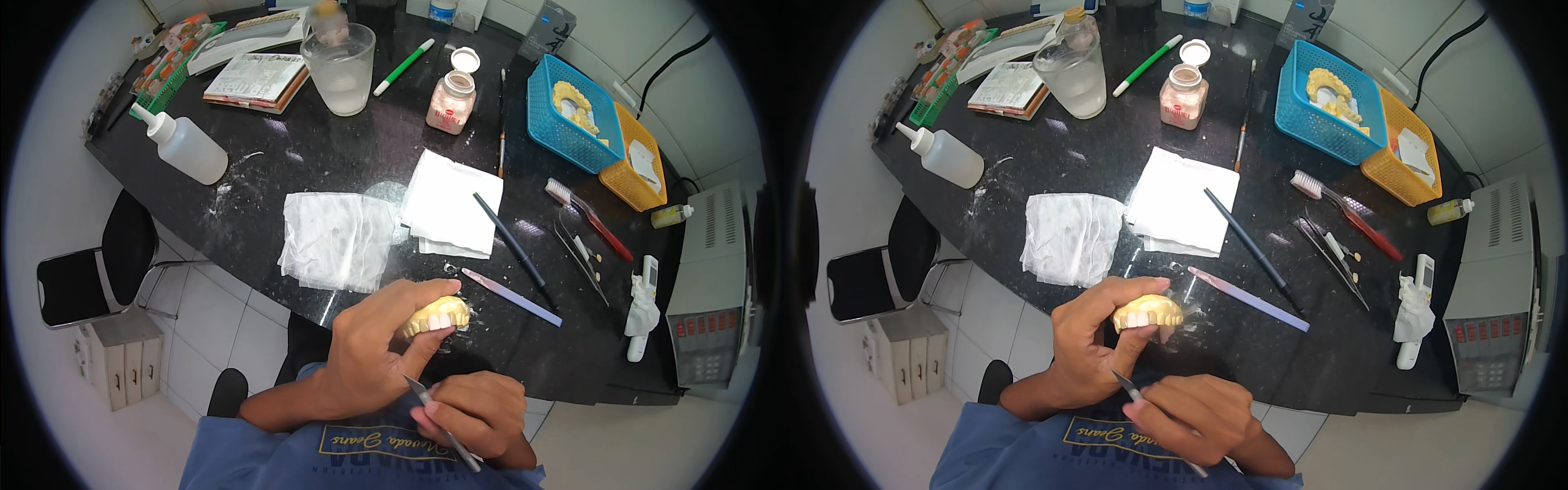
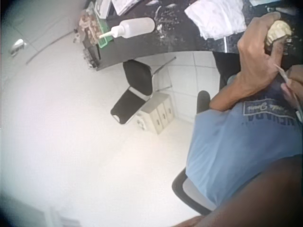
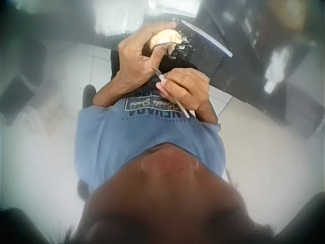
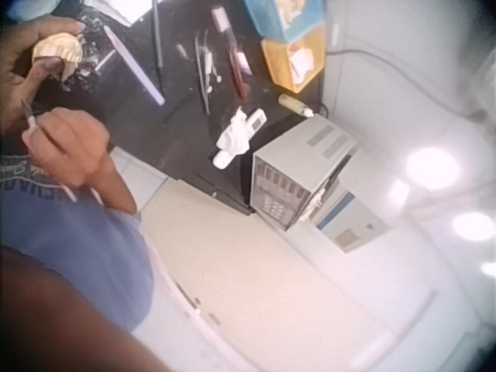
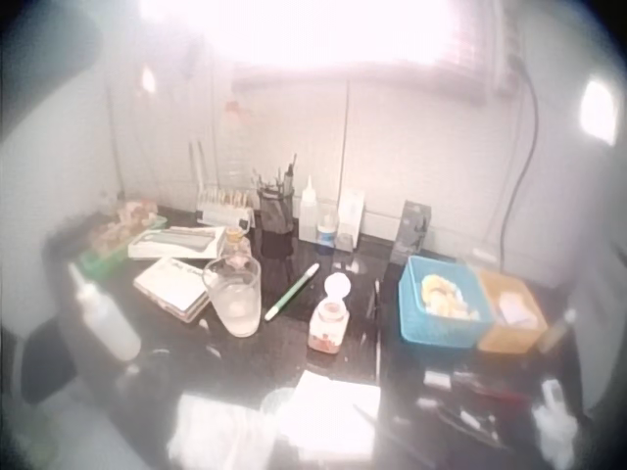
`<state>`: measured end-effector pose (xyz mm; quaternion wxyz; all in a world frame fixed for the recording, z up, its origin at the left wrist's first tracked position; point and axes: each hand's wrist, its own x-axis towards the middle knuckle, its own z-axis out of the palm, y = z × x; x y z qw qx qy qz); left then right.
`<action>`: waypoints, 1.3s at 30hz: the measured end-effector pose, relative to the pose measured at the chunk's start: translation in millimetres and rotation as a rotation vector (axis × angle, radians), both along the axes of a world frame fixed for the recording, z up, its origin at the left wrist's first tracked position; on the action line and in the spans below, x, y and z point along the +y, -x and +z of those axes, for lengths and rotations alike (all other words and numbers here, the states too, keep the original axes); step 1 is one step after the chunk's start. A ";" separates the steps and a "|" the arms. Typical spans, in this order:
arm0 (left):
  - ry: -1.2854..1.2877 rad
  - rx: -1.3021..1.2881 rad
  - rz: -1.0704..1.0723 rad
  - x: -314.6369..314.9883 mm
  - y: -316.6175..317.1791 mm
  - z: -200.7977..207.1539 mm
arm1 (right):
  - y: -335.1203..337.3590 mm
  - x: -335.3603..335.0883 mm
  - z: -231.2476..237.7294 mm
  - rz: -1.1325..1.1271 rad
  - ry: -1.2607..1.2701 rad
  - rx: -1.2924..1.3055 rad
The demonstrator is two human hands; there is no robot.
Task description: The person holds a yellow dental mold and uses a fine brush to apply a pink material to the gum area. They then switch to a metal sculpting tool to shape and smooth the material, repeatedly rotating the mold to access different angles.
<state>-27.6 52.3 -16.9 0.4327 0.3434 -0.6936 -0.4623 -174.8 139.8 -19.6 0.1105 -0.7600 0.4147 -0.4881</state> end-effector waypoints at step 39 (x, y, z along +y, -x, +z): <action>0.443 -0.144 0.200 3.8 12.6 -15.1 | 11.4 -11.7 5.7 -0.142 -0.185 -0.230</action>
